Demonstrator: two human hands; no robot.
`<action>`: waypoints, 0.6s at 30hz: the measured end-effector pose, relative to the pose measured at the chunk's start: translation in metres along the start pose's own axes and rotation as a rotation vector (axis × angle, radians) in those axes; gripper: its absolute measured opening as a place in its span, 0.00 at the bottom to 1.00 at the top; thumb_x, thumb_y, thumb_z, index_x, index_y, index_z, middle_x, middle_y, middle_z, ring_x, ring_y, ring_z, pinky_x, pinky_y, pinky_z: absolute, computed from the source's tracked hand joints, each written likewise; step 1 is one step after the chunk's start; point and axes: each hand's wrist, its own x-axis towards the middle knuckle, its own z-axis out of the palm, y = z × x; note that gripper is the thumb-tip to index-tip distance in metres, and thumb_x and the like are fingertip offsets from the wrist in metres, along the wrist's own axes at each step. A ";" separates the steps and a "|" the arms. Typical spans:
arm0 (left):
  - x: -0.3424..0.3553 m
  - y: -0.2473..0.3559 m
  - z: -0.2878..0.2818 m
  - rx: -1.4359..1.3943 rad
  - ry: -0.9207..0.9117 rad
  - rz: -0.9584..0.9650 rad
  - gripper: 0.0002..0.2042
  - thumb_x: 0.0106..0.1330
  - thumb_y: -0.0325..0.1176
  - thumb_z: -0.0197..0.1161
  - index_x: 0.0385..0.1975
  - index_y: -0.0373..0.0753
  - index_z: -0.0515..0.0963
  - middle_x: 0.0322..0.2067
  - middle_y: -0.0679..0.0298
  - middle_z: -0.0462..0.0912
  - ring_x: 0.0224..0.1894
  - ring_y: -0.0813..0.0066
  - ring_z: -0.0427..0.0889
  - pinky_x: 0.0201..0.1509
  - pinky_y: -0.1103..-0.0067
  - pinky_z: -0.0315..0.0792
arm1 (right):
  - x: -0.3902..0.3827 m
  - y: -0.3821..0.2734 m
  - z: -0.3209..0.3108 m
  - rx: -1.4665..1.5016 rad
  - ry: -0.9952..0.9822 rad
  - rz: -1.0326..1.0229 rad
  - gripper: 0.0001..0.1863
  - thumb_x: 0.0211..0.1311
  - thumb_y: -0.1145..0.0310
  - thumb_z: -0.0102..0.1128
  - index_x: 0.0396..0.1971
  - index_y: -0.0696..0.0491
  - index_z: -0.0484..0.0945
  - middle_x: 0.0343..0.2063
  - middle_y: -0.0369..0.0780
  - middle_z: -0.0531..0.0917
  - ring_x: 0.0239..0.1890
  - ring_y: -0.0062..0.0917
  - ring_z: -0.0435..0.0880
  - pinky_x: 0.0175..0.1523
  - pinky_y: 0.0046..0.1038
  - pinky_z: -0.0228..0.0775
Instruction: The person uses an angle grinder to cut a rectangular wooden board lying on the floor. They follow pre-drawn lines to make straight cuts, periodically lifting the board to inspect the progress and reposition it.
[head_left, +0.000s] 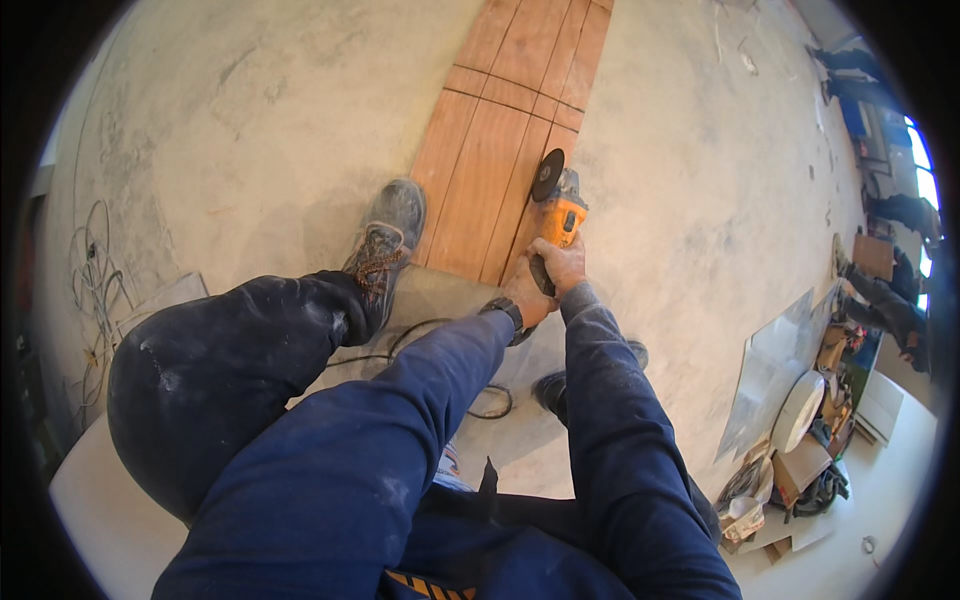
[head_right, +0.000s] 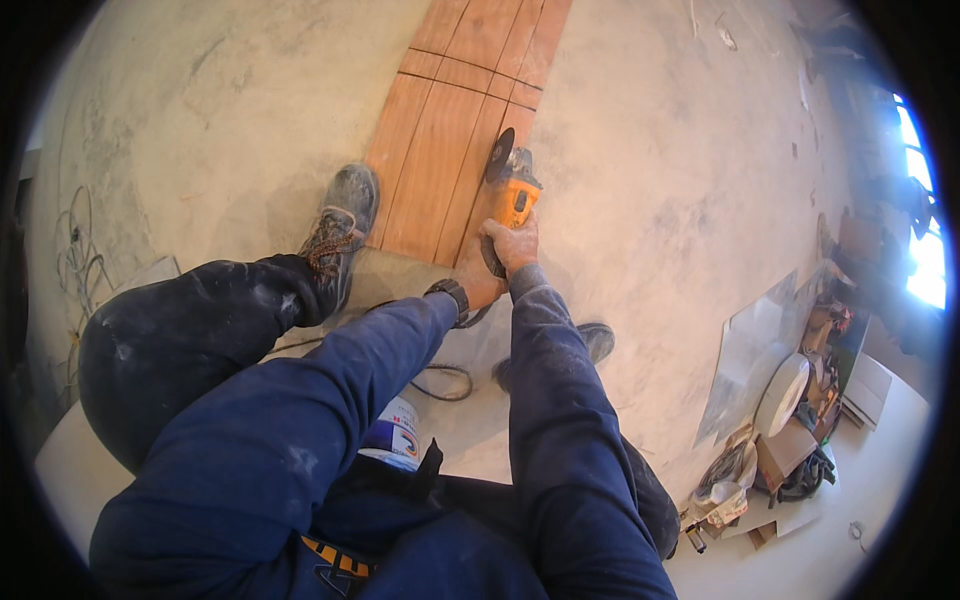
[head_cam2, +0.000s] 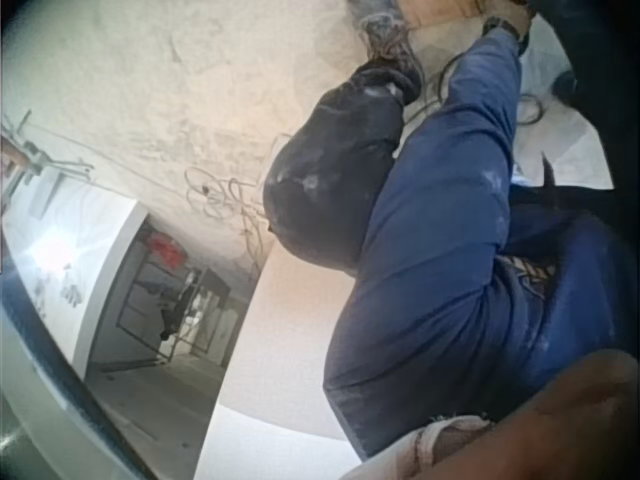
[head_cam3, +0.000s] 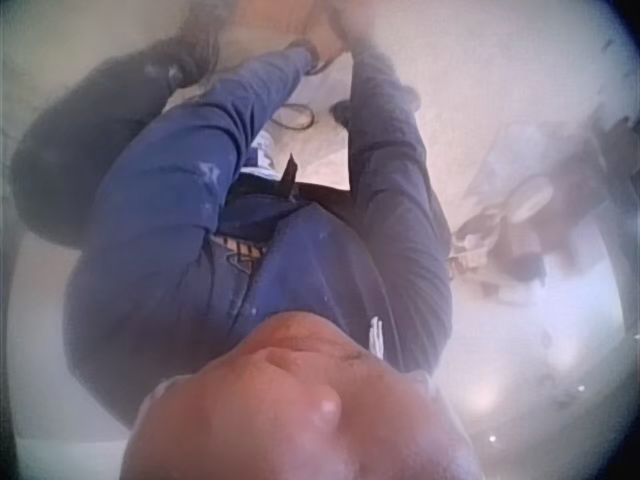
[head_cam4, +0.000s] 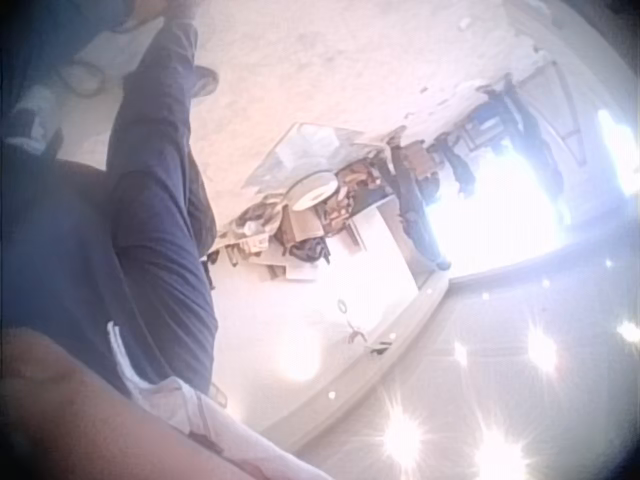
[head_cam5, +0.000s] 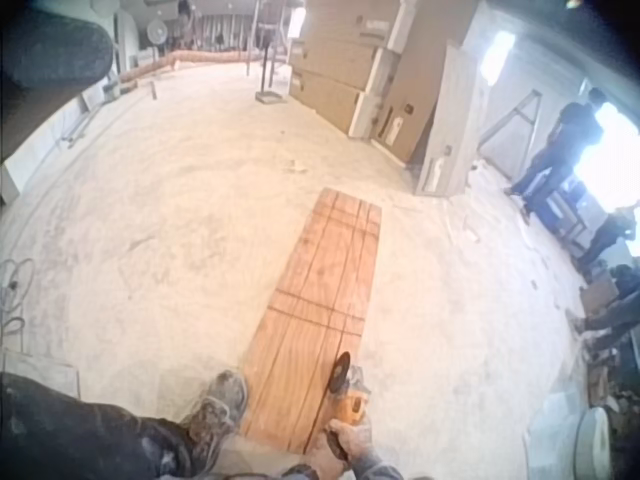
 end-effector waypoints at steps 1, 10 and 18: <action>-0.004 0.000 -0.001 0.012 0.002 -0.001 0.50 0.52 0.40 0.79 0.69 0.31 0.51 0.60 0.47 0.77 0.63 0.52 0.78 0.66 0.67 0.73 | -0.001 0.002 0.001 -0.003 0.000 -0.021 0.30 0.44 0.77 0.71 0.51 0.56 0.70 0.37 0.41 0.84 0.35 0.27 0.85 0.41 0.30 0.81; -0.008 -0.046 0.018 -0.093 0.060 0.033 0.53 0.49 0.40 0.81 0.71 0.35 0.51 0.61 0.47 0.76 0.64 0.53 0.77 0.67 0.66 0.72 | -0.017 0.018 0.007 0.001 0.033 -0.006 0.31 0.46 0.76 0.71 0.53 0.56 0.69 0.37 0.40 0.83 0.37 0.28 0.85 0.43 0.31 0.81; -0.045 -0.027 0.002 -0.238 -0.064 0.053 0.47 0.54 0.36 0.80 0.68 0.33 0.52 0.62 0.50 0.72 0.67 0.57 0.73 0.70 0.68 0.67 | -0.038 0.046 0.011 -0.002 0.059 -0.036 0.31 0.45 0.75 0.71 0.53 0.56 0.69 0.39 0.40 0.82 0.38 0.28 0.84 0.44 0.32 0.80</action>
